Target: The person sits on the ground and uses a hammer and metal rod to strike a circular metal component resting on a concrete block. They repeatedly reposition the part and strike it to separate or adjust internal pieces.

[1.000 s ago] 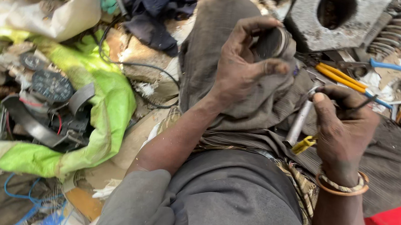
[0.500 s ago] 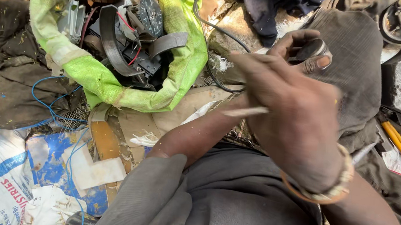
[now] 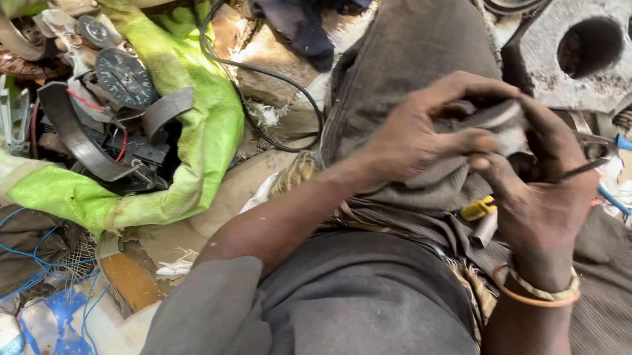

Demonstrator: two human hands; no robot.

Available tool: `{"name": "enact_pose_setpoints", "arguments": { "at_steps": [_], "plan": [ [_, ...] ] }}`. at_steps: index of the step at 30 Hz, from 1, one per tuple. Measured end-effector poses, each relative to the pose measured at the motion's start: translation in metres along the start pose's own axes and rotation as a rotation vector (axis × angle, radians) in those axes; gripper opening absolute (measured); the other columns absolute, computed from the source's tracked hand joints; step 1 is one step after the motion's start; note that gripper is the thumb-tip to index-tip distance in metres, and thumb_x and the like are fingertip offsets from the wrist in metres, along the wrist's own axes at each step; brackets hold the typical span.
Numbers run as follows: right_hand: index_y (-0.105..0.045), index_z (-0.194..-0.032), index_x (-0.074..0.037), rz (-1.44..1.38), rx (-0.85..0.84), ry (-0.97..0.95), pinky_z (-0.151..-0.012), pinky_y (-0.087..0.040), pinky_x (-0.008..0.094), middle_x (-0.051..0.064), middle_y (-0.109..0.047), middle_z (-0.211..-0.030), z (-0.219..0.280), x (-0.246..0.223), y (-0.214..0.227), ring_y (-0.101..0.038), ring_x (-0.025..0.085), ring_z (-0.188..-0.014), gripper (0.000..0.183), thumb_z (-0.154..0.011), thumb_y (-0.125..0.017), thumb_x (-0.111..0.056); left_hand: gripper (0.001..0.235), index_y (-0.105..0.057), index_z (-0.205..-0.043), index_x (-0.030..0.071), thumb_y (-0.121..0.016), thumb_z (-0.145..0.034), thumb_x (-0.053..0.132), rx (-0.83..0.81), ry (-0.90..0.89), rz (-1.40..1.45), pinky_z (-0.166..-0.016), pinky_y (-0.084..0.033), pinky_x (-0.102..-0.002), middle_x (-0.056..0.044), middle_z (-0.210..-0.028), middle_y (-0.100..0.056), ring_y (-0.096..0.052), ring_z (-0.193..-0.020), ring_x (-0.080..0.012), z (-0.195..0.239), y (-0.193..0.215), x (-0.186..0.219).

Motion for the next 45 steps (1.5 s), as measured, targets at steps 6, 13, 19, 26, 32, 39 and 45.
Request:
{"name": "enact_pose_setpoints", "arguments": {
  "at_steps": [6, 13, 19, 26, 32, 39, 45],
  "plan": [
    [-0.053, -0.144, 0.005, 0.012, 0.052, 0.064, -0.066, -0.049, 0.016, 0.009, -0.068, -0.128, 0.003, -0.001, 0.01, -0.057, 0.001, -0.081, 0.067, -0.087, -0.088, 0.001, 0.051, -0.064, -0.095, 0.003, -0.095, -0.08, 0.041, 0.468, 0.187, -1.599, -0.075, -0.049, -0.049, -0.016, -0.095, -0.062, -0.061, -0.088, -0.0356, 0.08, 0.141, 0.114],
    [-0.052, -0.134, 0.001, -0.026, 0.141, 0.158, -0.049, -0.041, 0.014, 0.006, -0.065, -0.109, 0.014, 0.003, 0.029, -0.048, -0.003, -0.058, 0.066, -0.084, -0.094, -0.002, 0.045, -0.063, -0.1, 0.002, -0.083, -0.092, 0.042, 0.404, 0.684, -1.938, -0.072, -0.052, -0.05, -0.016, -0.089, -0.069, -0.069, -0.085, -0.0385, 0.19, 0.182, 0.108],
    [-0.054, -0.133, 0.0, 0.019, 0.191, 0.182, -0.051, -0.043, 0.013, 0.003, -0.065, -0.104, 0.024, 0.005, 0.045, -0.052, -0.002, -0.064, 0.066, -0.083, -0.095, -0.007, 0.029, -0.071, -0.101, 0.003, -0.08, -0.098, 0.031, 0.622, 0.653, -1.618, -0.078, -0.053, -0.049, -0.02, -0.094, -0.069, -0.067, -0.083, -0.038, 0.196, 0.184, 0.162],
    [-0.056, -0.13, 0.0, 0.051, 0.267, 0.14, -0.055, -0.044, 0.014, 0.005, -0.064, -0.103, 0.036, 0.016, 0.061, -0.052, -0.001, -0.065, 0.065, -0.08, -0.096, -0.011, 0.014, -0.073, -0.108, 0.004, -0.078, -0.103, 0.016, 0.404, 0.068, -1.361, -0.088, -0.055, -0.038, -0.011, -0.101, -0.074, -0.072, -0.09, -0.0266, 0.094, 0.077, 0.147],
    [-0.053, -0.136, -0.002, -0.005, 0.292, 0.22, -0.075, -0.062, 0.018, 0.008, -0.066, -0.121, 0.052, 0.015, 0.064, -0.069, 0.006, -0.095, 0.065, -0.087, -0.094, -0.011, 0.057, -0.06, -0.139, 0.003, -0.07, -0.097, 0.039, -0.151, 0.241, -0.531, -0.09, -0.061, -0.03, -0.01, -0.119, -0.075, -0.074, -0.102, -0.0164, -0.007, -0.044, 0.078],
    [-0.05, -0.132, -0.003, 0.23, 0.35, 0.365, -0.095, -0.061, 0.026, 0.016, -0.062, -0.138, 0.064, 0.012, 0.07, -0.068, 0.015, -0.118, 0.061, -0.089, -0.093, -0.007, 0.054, -0.063, -0.138, -0.001, -0.074, -0.097, 0.032, -0.245, 0.317, -0.202, -0.106, -0.056, -0.033, -0.013, -0.125, -0.074, -0.071, -0.118, -0.0184, -0.024, -0.083, 0.058],
    [-0.05, -0.135, -0.004, 0.3, 0.334, 0.445, -0.095, -0.062, 0.027, 0.019, -0.06, -0.142, 0.062, 0.009, 0.071, -0.067, 0.019, -0.12, 0.06, -0.091, -0.092, -0.005, 0.052, -0.06, -0.14, -0.001, -0.073, -0.098, 0.026, -0.26, 0.321, -0.107, -0.108, -0.056, -0.033, -0.011, -0.129, -0.071, -0.068, -0.12, -0.0168, -0.022, -0.087, 0.042]
  ]
}}
Point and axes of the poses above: each hand's wrist, its own z-axis away from the middle knuckle, its own y-axis out of the back of the hand, x = y × z, the point moved 6 cm from there along -z, towards the middle knuckle
